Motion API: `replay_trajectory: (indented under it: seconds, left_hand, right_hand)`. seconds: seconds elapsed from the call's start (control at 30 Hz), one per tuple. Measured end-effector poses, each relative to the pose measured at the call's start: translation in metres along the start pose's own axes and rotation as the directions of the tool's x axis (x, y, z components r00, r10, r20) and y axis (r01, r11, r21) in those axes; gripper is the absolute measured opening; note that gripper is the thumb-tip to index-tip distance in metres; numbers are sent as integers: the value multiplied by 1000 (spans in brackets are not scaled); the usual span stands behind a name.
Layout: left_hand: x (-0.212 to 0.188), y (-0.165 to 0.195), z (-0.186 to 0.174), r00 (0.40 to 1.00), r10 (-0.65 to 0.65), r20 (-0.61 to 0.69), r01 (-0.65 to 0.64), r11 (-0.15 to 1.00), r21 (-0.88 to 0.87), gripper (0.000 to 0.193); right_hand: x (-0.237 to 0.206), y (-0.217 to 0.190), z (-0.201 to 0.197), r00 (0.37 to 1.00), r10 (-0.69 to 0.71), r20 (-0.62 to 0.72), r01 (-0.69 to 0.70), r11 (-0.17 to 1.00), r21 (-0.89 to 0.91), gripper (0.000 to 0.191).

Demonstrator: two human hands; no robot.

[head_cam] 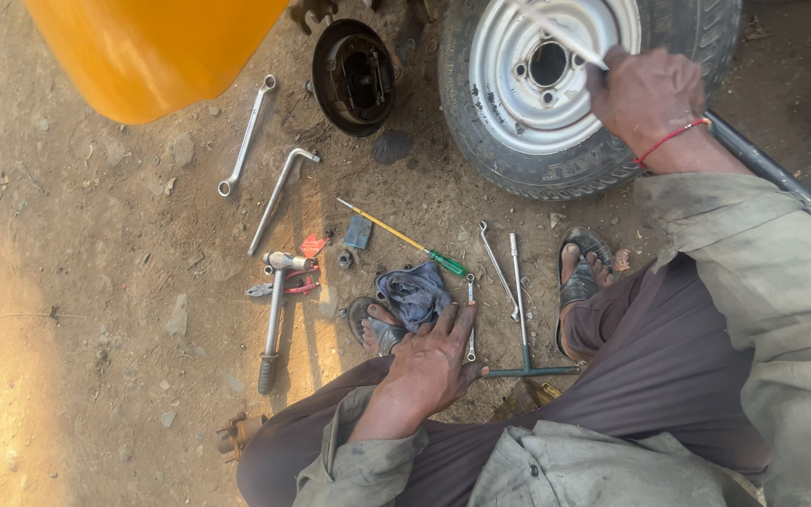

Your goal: The person sits on the ground and uses a green-handled screwdriver to work on the hub of a vehicle wheel. They manipulate the tool with both hands, applying pressure to the wheel's center area while various other tools lie on the dirt nearby.

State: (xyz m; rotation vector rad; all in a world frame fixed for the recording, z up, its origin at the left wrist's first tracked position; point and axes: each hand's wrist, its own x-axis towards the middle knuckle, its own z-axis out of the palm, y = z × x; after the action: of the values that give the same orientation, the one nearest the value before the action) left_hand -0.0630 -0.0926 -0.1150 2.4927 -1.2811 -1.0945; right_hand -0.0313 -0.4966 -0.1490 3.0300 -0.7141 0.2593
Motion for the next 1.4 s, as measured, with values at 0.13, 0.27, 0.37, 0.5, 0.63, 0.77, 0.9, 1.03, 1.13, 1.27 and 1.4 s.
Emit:
replay_trajectory:
  seconds: [0.13, 0.27, 0.37, 0.5, 0.63, 0.77, 0.9, 1.03, 1.13, 1.27, 1.4]
  left_hand:
    - [3, -5, -1, 996, 40, -78, -42, 999, -18, 89]
    - [0, -11, 0, 995, -41, -95, 38, 999, -32, 89]
    - [-6, -11, 3, 988, 12, -153, -18, 999, -38, 89]
    - [-6, -8, 1, 997, -4, -77, 3, 1000, -15, 90]
    - [-8, -5, -6, 996, 0, -93, -2, 1000, -17, 90]
    - [-14, 0, -7, 999, -37, -25, 37, 999, -7, 91]
    - [-16, -1, -9, 998, -19, -63, 16, 999, -45, 88]
    - [-14, -4, -9, 995, -9, -100, 6, 1000, -29, 91]
    - [-15, -3, -7, 997, -29, -70, 27, 999, -35, 91]
    - [-13, -1, -7, 998, -51, -23, 51, 999, 2, 90]
    - [-11, -1, -9, 999, -34, -41, 33, 999, -9, 90]
  right_hand:
    - [-2, -8, -8, 994, 79, 69, -87, 989, 120, 39]
    - [4, -2, -6, 973, 160, 165, -189, 967, 173, 40]
    - [5, 4, -1, 947, 235, 220, -288, 924, 252, 43]
    - [12, 3, 2, 928, 308, 212, -358, 894, 268, 45]
    - [15, -6, -1, 963, 238, 130, -267, 914, 305, 47]
    - [10, -4, -10, 928, 281, 243, -365, 815, 450, 46]
    - [12, -10, -11, 944, 233, 235, -325, 789, 521, 46]
    - [13, -15, -14, 898, 281, 339, -434, 691, 578, 49]
    - [10, -14, -19, 943, 220, 248, -321, 795, 515, 48]
    - [6, -16, -24, 935, 218, 280, -346, 735, 583, 48]
    - [7, -21, -31, 931, 218, 293, -357, 713, 604, 46]
